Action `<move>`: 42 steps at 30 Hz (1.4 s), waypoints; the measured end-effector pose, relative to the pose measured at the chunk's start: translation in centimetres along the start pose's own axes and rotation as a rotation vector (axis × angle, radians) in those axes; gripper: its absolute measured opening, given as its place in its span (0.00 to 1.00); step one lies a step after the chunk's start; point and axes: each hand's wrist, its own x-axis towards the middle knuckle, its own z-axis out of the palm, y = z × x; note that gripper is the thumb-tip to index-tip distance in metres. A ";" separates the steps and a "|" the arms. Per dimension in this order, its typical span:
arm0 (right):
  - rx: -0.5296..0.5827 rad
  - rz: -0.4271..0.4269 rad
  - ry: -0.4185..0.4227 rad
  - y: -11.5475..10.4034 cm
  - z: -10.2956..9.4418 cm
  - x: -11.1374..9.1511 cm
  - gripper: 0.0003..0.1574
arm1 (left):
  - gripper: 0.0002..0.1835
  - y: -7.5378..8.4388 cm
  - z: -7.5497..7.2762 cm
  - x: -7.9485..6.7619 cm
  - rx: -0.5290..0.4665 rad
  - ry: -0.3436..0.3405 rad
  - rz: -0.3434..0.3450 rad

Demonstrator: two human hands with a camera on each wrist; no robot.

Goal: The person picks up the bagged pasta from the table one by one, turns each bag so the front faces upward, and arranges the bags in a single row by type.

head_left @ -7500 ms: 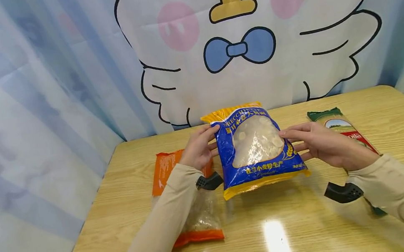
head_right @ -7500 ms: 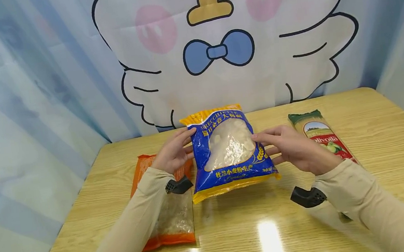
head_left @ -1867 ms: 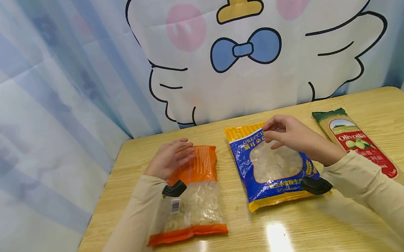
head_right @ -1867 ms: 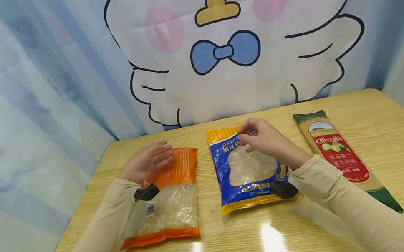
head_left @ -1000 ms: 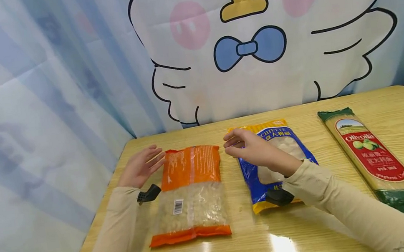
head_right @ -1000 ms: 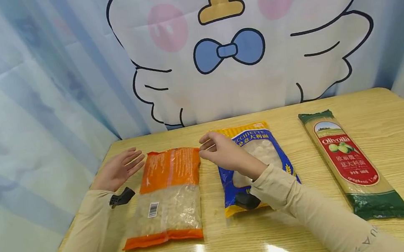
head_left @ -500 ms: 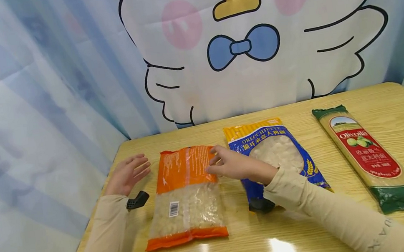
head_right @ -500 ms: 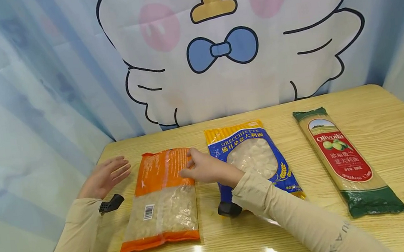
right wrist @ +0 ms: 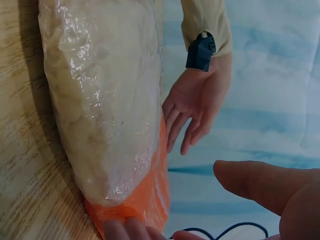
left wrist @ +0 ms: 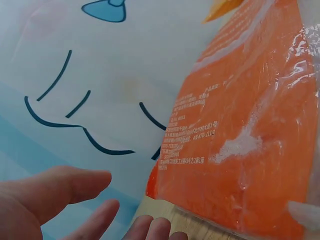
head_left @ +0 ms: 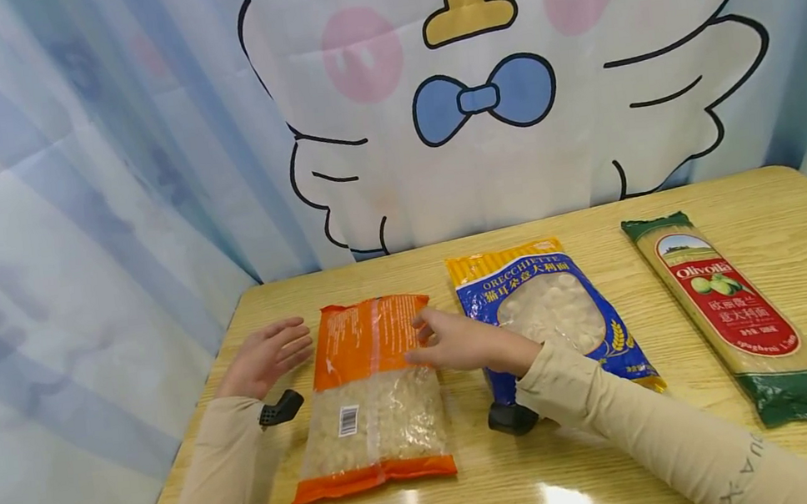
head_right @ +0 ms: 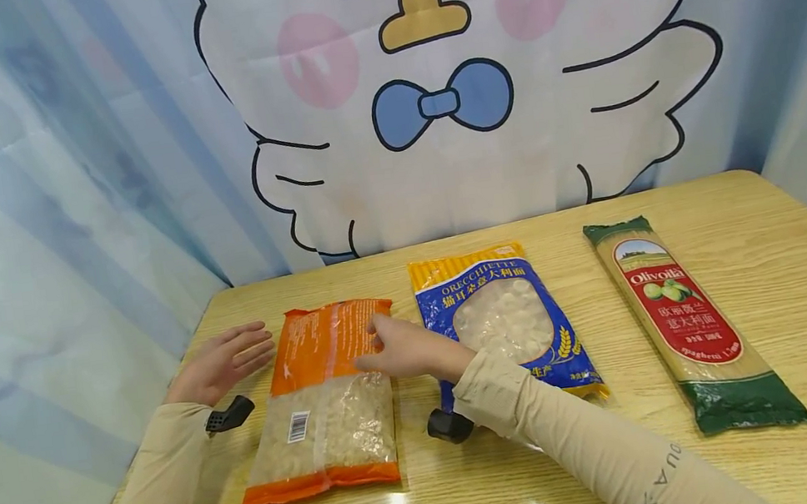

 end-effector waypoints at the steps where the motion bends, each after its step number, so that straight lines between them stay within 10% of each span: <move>1: -0.018 -0.006 0.004 0.1 0.0 0.0 0.35 | 0.31 0.0 0.1 0.1 0.004 -0.005 -0.001; 16: -0.135 -0.012 0.025 0.5 0.2 -0.1 0.23 | 0.31 -0.3 0.6 0.6 0.140 -0.114 -0.002; 26: -0.013 0.065 -0.054 0.8 0.4 -0.1 0.37 | 0.34 -0.7 0.5 1.4 0.184 -0.104 -0.041; 42: 0.143 0.106 -0.089 1.6 0.9 -0.5 0.30 | 0.33 -1.7 -0.6 1.1 0.078 -0.160 -0.051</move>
